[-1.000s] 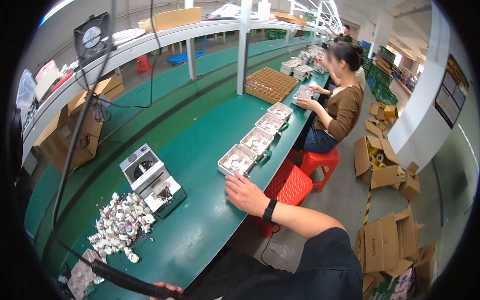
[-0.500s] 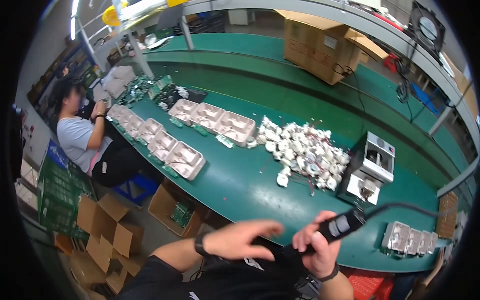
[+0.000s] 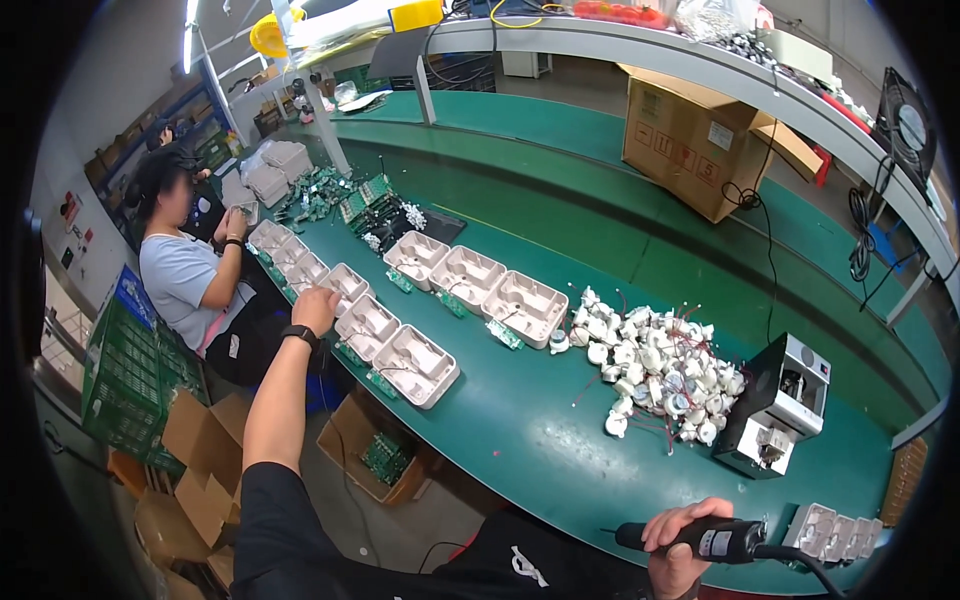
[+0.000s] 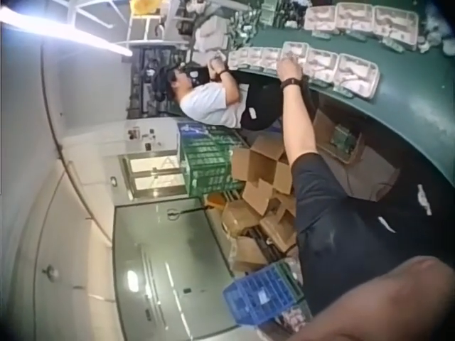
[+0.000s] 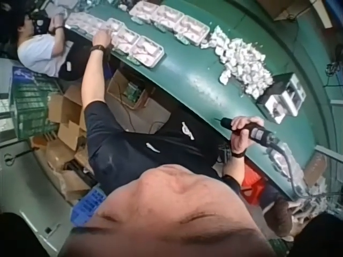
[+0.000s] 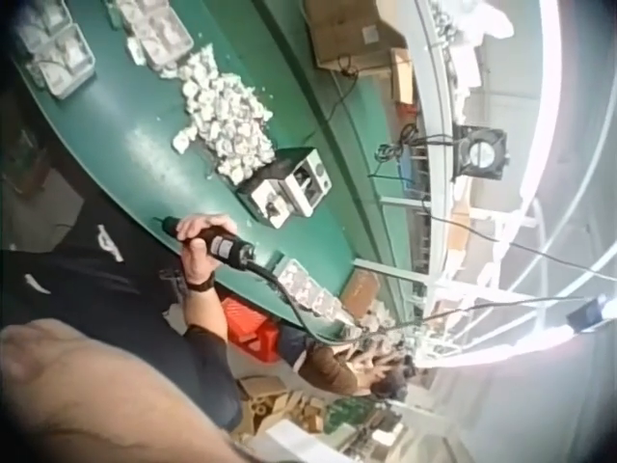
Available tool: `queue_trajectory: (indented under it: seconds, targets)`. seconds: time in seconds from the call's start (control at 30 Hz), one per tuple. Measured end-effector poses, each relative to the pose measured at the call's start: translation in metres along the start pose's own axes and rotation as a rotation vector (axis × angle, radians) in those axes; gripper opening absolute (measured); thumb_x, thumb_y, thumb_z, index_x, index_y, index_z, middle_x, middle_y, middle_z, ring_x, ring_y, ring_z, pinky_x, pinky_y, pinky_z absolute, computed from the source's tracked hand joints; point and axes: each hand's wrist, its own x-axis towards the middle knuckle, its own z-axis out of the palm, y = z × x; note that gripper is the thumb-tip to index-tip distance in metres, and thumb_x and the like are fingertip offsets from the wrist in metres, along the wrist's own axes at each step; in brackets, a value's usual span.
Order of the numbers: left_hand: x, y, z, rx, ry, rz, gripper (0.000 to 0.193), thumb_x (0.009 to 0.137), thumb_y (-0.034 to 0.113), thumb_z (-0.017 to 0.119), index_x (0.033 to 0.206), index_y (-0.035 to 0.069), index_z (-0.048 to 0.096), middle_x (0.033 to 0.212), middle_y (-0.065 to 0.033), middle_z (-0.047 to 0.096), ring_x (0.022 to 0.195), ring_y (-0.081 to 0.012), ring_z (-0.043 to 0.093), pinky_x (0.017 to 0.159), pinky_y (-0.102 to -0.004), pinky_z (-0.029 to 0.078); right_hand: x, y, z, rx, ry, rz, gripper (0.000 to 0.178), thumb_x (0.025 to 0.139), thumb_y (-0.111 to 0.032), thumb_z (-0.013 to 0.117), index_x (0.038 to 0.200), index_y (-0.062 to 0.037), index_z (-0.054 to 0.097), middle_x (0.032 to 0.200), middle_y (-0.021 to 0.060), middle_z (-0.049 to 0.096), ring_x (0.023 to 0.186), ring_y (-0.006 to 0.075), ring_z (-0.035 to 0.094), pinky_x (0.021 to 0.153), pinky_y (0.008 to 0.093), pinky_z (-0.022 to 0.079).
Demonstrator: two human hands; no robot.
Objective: The person picks up a motor from a pile, places it into a plastic housing, and secures it with screws using an electric screwdriver. After repeating this process for several units, the person slides the assemblies down the workbench.
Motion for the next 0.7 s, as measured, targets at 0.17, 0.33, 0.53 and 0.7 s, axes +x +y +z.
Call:
queue_trajectory:
  seconds: [0.17, 0.33, 0.53, 0.7]
  targets:
    - [-0.018, 0.019, -0.005, -0.102, 0.008, 0.197, 0.028, 0.088, 0.030, 0.068, 0.081, 0.003, 0.073, 0.091, -0.0151, 0.070, 0.094, -0.0365, 0.064, 0.085, -0.0474, 0.050, 0.004, 0.008, -0.001, -0.017, -0.014, 0.034, 0.062, 0.083, -0.040, 0.082, 0.111, -0.0076, 0.038, 0.066, 0.0013, 0.051, 0.046, 0.0129, 0.048, 0.046, 0.0271, 0.044]
    - [-0.028, 0.016, -0.017, -0.158, -0.046, 0.228, 0.026, 0.087, 0.028, 0.069, 0.079, 0.003, 0.071, 0.090, -0.0155, 0.069, 0.094, -0.0351, 0.064, 0.086, -0.0449, 0.051, 0.010, 0.019, 0.006, -0.013, 0.004, 0.112, 0.058, 0.085, -0.040, 0.079, 0.113, -0.0077, 0.040, 0.065, 0.0002, 0.047, 0.045, 0.0121, 0.045, 0.046, 0.0267, 0.043]
    - [-0.033, 0.009, -0.022, -0.124, -0.065, 0.281, 0.025, 0.084, 0.028, 0.071, 0.080, 0.004, 0.072, 0.084, -0.0153, 0.068, 0.089, -0.0348, 0.065, 0.082, -0.0462, 0.051, 0.013, 0.028, 0.007, -0.010, -0.005, 0.125, 0.055, 0.086, -0.037, 0.077, 0.113, -0.0073, 0.041, 0.065, 0.0004, 0.047, 0.046, 0.0128, 0.045, 0.047, 0.0276, 0.042]
    - [-0.020, 0.017, -0.036, -0.072, -0.075, 0.258, 0.026, 0.087, 0.030, 0.069, 0.084, 0.004, 0.072, 0.086, -0.0160, 0.069, 0.091, -0.0346, 0.065, 0.084, -0.0461, 0.051, 0.013, 0.030, 0.009, -0.006, 0.066, 0.139, 0.056, 0.084, -0.037, 0.079, 0.111, -0.0068, 0.040, 0.064, 0.0016, 0.049, 0.045, 0.0137, 0.048, 0.046, 0.0279, 0.044]
